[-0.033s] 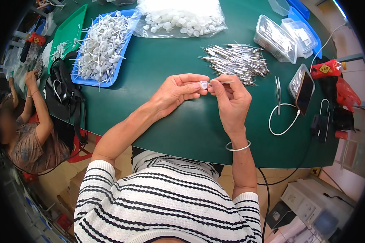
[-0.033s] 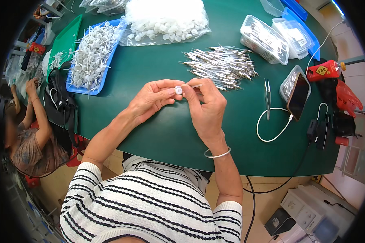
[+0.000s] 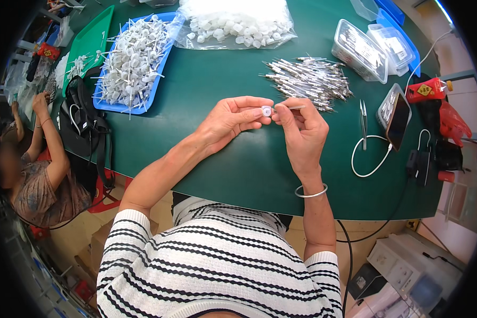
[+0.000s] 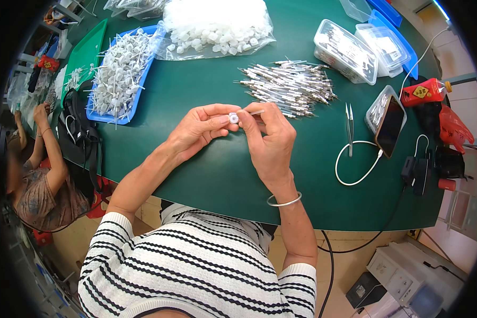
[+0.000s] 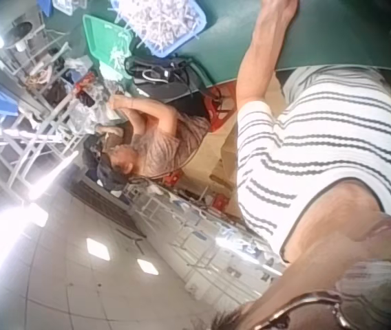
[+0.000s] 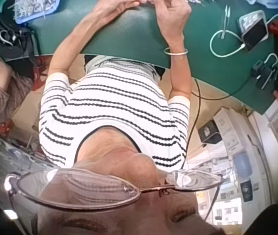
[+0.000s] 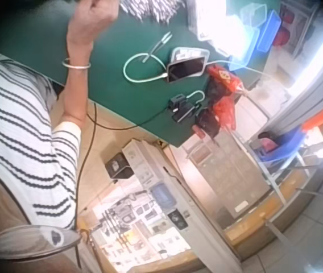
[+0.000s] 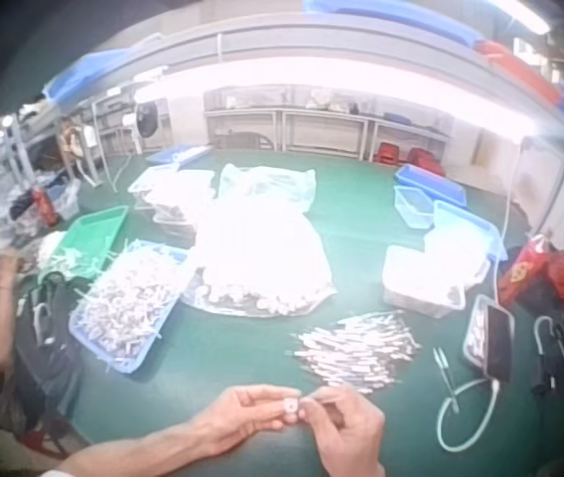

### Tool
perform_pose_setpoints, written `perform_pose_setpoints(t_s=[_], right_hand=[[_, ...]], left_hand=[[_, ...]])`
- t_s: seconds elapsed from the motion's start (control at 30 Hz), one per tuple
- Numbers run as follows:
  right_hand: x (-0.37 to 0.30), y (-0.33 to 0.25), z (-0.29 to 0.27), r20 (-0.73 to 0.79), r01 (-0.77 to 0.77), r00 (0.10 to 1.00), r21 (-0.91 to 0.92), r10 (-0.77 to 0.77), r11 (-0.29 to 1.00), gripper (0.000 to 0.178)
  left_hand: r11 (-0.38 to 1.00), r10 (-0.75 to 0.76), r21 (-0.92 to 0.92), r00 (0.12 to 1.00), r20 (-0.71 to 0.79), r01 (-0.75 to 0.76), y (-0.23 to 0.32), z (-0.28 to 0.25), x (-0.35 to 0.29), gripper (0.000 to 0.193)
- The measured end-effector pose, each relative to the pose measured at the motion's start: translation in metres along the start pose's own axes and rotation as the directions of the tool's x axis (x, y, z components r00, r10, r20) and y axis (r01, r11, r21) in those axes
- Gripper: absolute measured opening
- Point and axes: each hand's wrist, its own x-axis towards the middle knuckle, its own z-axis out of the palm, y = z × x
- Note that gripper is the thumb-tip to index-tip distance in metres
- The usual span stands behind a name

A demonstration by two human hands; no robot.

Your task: The person repeatedly picks up small white plastic caps and metal rods from a green worktable, inserts the rods into the caps, and places the assembled units into a blue tray. The process is continuous and repetitive throughout the clip.

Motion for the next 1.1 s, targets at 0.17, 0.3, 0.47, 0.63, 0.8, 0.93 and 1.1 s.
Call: perform_pose_setpoints(t_s=[0.17, 0.3, 0.47, 0.63, 0.8, 0.93, 1.1], right_hand=[[0.0002, -0.001, 0.0009, 0.0, 0.015, 1.0, -0.025, -0.015, 1.0, 0.009], [0.0005, -0.0021, 0.0006, 0.007, 0.032, 0.999, -0.052, -0.031, 0.998, 0.009], [0.0006, -0.0024, 0.0001, 0.014, 0.014, 1.0, -0.036, -0.013, 0.999, 0.01], [0.0007, -0.0021, -0.0001, 0.02, -0.004, 1.0, -0.003, 0.004, 1.0, 0.01], [0.0009, -0.003, -0.0012, 0.033, 0.004, 0.999, -0.005, -0.004, 1.0, 0.01], [0.0012, -0.005, -0.0013, 0.039, 0.003, 0.999, 0.007, -0.003, 1.0, 0.01], [0.0012, -0.0038, -0.002, 0.041, 0.007, 0.999, -0.002, -0.007, 1.0, 0.01]], left_hand=[[1.0, 0.011, 0.023, 1.0, -0.006, -0.011, -0.0001, 0.0011, -0.0002, 0.033], [0.999, 0.017, 0.038, 1.0, -0.008, -0.017, -0.0011, 0.0005, 0.0002, 0.033], [0.999, -0.004, 0.042, 1.0, -0.009, 0.004, 0.0004, 0.0023, -0.0005, 0.028], [1.0, -0.022, 0.016, 1.0, 0.011, 0.022, 0.0014, 0.0019, -0.0004, 0.028], [0.999, -0.039, 0.012, 0.999, 0.005, 0.039, 0.0013, 0.0022, -0.0002, 0.028], [0.999, -0.051, 0.005, 0.999, 0.008, 0.051, 0.0027, 0.003, -0.001, 0.029], [0.999, -0.05, -0.01, 0.998, 0.031, 0.051, 0.001, 0.0004, -0.0003, 0.03]])
